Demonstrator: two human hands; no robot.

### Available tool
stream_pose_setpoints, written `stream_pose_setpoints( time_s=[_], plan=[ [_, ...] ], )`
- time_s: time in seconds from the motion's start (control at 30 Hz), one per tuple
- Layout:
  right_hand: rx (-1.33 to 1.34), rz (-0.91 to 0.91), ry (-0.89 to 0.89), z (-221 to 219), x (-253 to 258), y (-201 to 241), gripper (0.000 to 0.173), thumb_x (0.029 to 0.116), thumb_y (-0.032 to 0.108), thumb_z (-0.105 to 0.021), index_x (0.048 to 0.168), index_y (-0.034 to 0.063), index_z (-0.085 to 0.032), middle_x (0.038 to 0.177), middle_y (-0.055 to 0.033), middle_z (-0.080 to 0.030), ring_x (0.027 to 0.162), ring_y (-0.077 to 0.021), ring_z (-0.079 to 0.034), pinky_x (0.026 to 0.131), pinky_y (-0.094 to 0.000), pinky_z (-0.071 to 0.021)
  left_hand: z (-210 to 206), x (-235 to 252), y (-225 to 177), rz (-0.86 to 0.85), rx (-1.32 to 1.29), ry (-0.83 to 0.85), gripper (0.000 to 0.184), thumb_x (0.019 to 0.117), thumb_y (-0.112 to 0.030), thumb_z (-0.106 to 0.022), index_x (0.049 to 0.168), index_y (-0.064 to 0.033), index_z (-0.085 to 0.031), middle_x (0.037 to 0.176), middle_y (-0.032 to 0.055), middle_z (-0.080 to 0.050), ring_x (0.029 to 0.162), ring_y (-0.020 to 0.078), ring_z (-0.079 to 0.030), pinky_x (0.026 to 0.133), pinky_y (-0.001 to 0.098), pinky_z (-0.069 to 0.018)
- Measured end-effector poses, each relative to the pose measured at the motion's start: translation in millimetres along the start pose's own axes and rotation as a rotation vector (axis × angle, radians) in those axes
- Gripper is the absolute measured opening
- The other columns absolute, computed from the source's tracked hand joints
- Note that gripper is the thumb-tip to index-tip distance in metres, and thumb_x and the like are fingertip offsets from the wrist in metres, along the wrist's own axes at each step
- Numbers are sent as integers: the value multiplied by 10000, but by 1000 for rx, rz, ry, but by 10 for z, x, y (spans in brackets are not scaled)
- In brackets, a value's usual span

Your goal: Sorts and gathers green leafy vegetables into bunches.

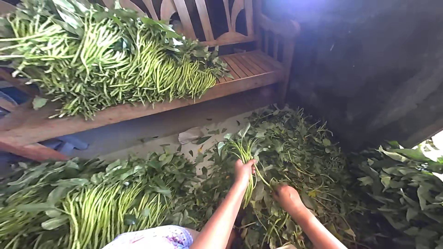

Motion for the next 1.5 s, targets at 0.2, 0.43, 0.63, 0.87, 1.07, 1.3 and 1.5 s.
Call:
stream_pose_setpoints(
  time_s=[0.2, 0.43, 0.63, 0.87, 1.07, 1.3, 1.5],
  plan=[
    [363, 231, -342, 66, -121, 105, 304, 1023, 223, -545, 1063, -15, -729, 1092, -173, -717, 1026, -277, -699, 960, -432, -547, 263, 216, 379, 267, -209, -162, 299, 951, -43, -691, 1196, 66, -560, 868, 147, -629, 640, 175, -615, 600, 310, -560],
    [638, 361, -660, 51, -288, 136, 194, 907, 74, -618, 1012, -10, -757, 1050, -142, -753, 1003, -218, -726, 940, -407, -580, 184, 189, 519, 409, -288, -117, 235, 951, -72, -689, 1141, 24, -591, 796, 109, -594, 584, 161, -571, 539, 291, -526],
    [318, 344, -347, 304, -422, 378, 215, 979, 130, -594, 1088, 11, -737, 1117, -172, -721, 1068, -276, -697, 983, -447, -555, 594, 414, 545, 331, -217, -223, 333, 971, -86, -680, 1258, 34, -560, 945, 148, -619, 717, 193, -605, 647, 335, -547],
    [-46, 75, 33, 101, -232, 484, 440, 1048, 343, -543, 1377, 55, -591, 1289, -225, -657, 1152, -416, -664, 957, -611, -528, 353, 264, 262, 139, -17, -16, 288, 963, -73, -701, 1225, 5, -608, 951, 131, -665, 662, 165, -623, 608, 312, -558],
    [-132, 39, -62, 8, -86, 388, 401, 1075, 349, -483, 1359, 100, -618, 1320, -220, -640, 1086, -432, -685, 879, -618, -554, 42, 31, 215, 256, -126, 81, 334, 982, -114, -688, 1280, 0, -589, 1008, 183, -673, 749, 262, -681, 667, 425, -605],
    [52, 234, -284, -90, -117, 311, 489, 1071, 432, -469, 1055, 3, -703, 1038, -215, -719, 946, -379, -727, 804, -565, -576, 189, 159, 449, 299, -174, -134, 368, 974, -44, -664, 1301, 45, -520, 1006, 203, -639, 757, 253, -666, 662, 400, -595],
    [325, 224, 273, -210, -146, 98, 437, 1084, 396, -495, 1232, 34, -689, 1123, -188, -718, 968, -334, -704, 882, -548, -554, 488, 431, 360, 219, -210, -261, 428, 1009, -87, -626, 1386, 27, -459, 1064, 209, -620, 781, 245, -664, 682, 396, -599]
  ],
)
Point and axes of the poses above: each hand's wrist, its own x-axis towards the middle knuckle, its own z-axis out of the back of the hand, y = z × x, the point moved 6 cm from there along x, towards the middle knuckle
